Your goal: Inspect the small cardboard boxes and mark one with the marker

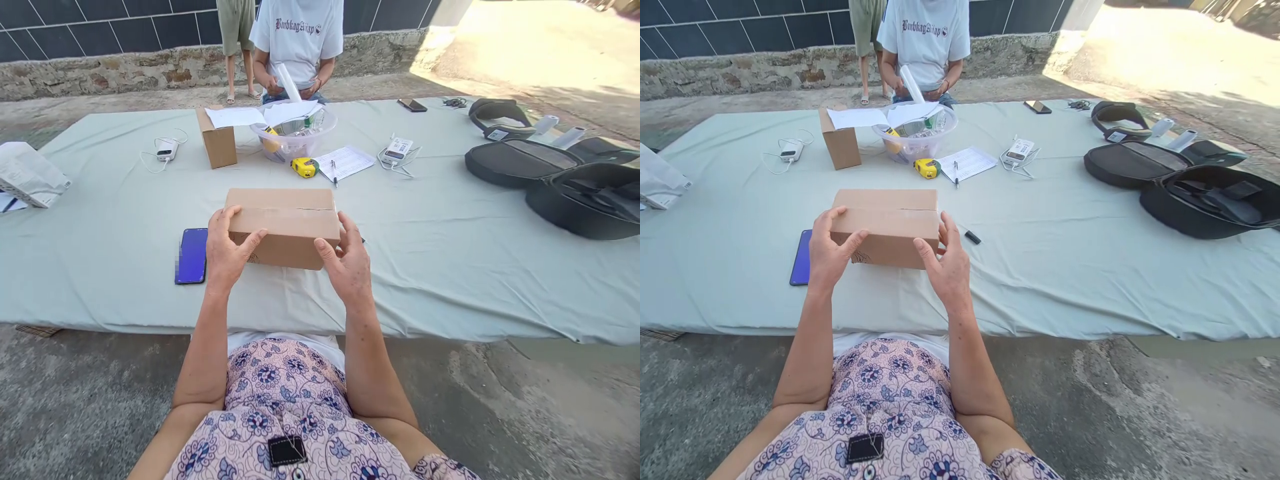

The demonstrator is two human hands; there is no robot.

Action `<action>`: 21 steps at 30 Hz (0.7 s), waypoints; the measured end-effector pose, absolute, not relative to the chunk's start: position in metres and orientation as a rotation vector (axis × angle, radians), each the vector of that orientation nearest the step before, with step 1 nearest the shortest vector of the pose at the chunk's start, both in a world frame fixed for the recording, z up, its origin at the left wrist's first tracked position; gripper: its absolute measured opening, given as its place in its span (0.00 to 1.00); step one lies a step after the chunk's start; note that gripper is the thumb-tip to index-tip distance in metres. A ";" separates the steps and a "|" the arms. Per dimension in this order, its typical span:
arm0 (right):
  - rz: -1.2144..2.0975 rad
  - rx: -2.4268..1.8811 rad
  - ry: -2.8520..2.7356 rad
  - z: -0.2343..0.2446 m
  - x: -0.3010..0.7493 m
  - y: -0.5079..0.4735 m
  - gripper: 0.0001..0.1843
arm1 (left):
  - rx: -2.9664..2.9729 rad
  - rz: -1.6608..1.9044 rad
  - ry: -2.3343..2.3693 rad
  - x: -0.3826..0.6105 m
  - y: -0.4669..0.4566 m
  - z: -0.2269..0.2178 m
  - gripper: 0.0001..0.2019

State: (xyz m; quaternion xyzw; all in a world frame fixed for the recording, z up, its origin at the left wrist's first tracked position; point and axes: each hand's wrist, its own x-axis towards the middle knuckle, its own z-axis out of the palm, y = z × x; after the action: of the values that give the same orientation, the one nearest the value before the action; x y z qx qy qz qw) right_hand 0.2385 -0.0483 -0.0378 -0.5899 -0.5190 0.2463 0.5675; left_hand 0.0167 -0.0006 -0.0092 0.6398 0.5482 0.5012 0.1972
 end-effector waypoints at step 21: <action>0.187 -1.197 -1.600 -0.003 0.221 -0.077 0.48 | 1.133 1.574 1.055 -0.011 0.015 -0.014 0.47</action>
State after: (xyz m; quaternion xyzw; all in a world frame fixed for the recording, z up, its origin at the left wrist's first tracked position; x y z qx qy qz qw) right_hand 0.2213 -0.0767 -0.0029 -0.5032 -0.6722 0.0784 0.5374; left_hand -0.0109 0.0151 -0.0143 0.4582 0.4265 0.6367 0.4502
